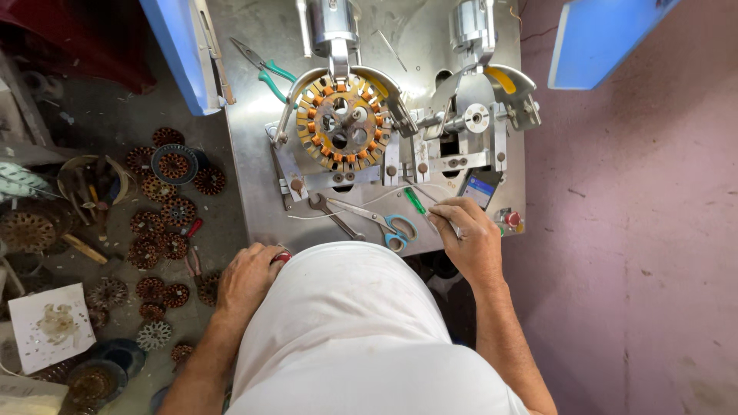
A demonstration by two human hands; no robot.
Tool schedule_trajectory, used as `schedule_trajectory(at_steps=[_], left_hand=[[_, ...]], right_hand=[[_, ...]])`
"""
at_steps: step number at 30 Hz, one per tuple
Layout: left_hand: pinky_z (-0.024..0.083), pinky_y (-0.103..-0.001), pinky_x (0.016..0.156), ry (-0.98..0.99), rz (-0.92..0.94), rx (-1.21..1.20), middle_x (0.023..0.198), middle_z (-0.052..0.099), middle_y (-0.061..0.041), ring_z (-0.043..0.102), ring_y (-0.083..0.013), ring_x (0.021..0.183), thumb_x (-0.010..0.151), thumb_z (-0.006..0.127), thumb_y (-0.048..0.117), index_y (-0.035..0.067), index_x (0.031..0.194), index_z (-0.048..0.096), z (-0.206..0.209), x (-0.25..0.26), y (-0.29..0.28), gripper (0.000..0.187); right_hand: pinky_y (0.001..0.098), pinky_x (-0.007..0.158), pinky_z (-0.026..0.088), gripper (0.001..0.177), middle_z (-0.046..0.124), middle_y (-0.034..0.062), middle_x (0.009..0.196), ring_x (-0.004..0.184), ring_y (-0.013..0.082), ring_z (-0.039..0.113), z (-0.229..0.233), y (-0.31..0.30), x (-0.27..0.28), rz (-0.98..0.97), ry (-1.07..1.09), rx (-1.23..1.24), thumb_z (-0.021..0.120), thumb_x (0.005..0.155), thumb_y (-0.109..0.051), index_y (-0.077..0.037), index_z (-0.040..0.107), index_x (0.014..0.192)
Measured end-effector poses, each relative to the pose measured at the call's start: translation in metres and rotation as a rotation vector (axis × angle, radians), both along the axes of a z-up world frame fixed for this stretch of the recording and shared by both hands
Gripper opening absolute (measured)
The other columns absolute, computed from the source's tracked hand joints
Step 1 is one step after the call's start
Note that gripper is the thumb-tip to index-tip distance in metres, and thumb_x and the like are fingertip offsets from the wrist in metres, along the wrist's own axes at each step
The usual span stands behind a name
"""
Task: The person operates a motor stator winding machine, threading copper wire through slots, adjusting the rotor, and using a screwdriver to secure components. The person also uses scissors to trim excess wire and continues winding the stator.
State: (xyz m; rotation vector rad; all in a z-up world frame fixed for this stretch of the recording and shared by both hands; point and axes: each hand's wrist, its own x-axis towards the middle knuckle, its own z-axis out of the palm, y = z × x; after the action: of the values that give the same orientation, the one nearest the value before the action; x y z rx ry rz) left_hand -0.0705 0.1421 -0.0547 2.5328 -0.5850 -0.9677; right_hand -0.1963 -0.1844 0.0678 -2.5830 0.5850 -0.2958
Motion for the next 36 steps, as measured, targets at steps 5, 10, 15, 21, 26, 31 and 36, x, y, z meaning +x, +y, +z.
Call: schedule_trajectory(at_steps=[5, 10, 15, 21, 26, 31, 36], left_hand=[[0.052, -0.043, 0.097, 0.063, 0.130, 0.158, 0.117, 0.070, -0.001, 0.064, -0.0253, 0.111, 0.091, 0.068, 0.037, 0.024, 0.118, 0.074, 0.002, -0.005, -0.013, 0.030], [0.050, -0.042, 0.103, 0.016, 0.283, 0.233, 0.128, 0.066, 0.003, 0.061, -0.0233, 0.117, 0.081, 0.080, 0.037, 0.026, 0.122, 0.073, 0.004, -0.013, -0.022, 0.043], [0.048, -0.043, 0.107, -0.078, 0.372, 0.242, 0.142, 0.057, 0.001, 0.056, -0.0263, 0.127, 0.076, 0.085, 0.033, 0.022, 0.127, 0.070, -0.002, -0.023, -0.027, 0.054], [0.049, -0.046, 0.106, -0.008, 0.441, 0.261, 0.151, 0.048, -0.002, 0.053, -0.0275, 0.133, 0.077, 0.085, 0.029, 0.020, 0.131, 0.067, 0.006, -0.017, -0.036, 0.057], [0.052, -0.046, 0.102, 0.032, 0.402, 0.293, 0.151, 0.047, -0.003, 0.055, -0.0286, 0.132, 0.078, 0.084, 0.027, 0.022, 0.132, 0.066, 0.015, -0.007, -0.042, 0.057], [0.053, -0.044, 0.103, 0.067, 0.332, 0.307, 0.150, 0.044, -0.007, 0.056, -0.0298, 0.129, 0.076, 0.086, 0.025, 0.020, 0.134, 0.064, 0.014, 0.006, -0.047, 0.062], [0.053, -0.043, 0.104, 0.081, 0.286, 0.278, 0.148, 0.042, -0.010, 0.057, -0.0329, 0.127, 0.074, 0.087, 0.022, 0.017, 0.133, 0.064, 0.009, 0.010, -0.046, 0.063]], right_hand=[[0.0275, 0.070, 0.062, 0.009, 0.074, 0.0006, 0.101, 0.088, 0.0137, 0.073, -0.005, -0.036, 0.035, 0.135, -0.071, 0.003, 0.080, 0.090, -0.012, -0.010, 0.077, 0.098], [0.0270, 0.068, 0.063, 0.007, 0.075, 0.0006, 0.099, 0.086, 0.0124, 0.073, -0.011, -0.061, 0.065, 0.244, -0.053, 0.010, 0.080, 0.090, -0.011, -0.011, 0.077, 0.096], [0.0255, 0.068, 0.063, 0.008, 0.074, 0.0020, 0.100, 0.087, 0.0126, 0.072, -0.014, -0.080, 0.081, 0.344, -0.098, 0.052, 0.079, 0.091, -0.010, -0.009, 0.075, 0.099], [0.0253, 0.073, 0.063, 0.008, 0.074, 0.0020, 0.103, 0.092, 0.0125, 0.073, -0.018, -0.092, 0.096, 0.346, -0.145, 0.084, 0.078, 0.094, -0.008, -0.010, 0.075, 0.101], [0.0244, 0.071, 0.063, 0.008, 0.073, 0.0038, 0.104, 0.090, 0.0126, 0.072, -0.022, -0.090, 0.102, 0.305, -0.160, 0.139, 0.077, 0.095, -0.006, -0.008, 0.075, 0.102], [0.0247, 0.067, 0.061, 0.009, 0.073, 0.0033, 0.101, 0.088, 0.0118, 0.071, -0.026, -0.085, 0.101, 0.227, -0.150, 0.144, 0.077, 0.095, -0.005, -0.008, 0.075, 0.103], [0.0218, 0.065, 0.063, 0.008, 0.073, 0.0030, 0.101, 0.085, 0.0093, 0.071, -0.033, -0.080, 0.103, 0.206, -0.142, 0.164, 0.076, 0.096, -0.005, -0.009, 0.075, 0.102]])
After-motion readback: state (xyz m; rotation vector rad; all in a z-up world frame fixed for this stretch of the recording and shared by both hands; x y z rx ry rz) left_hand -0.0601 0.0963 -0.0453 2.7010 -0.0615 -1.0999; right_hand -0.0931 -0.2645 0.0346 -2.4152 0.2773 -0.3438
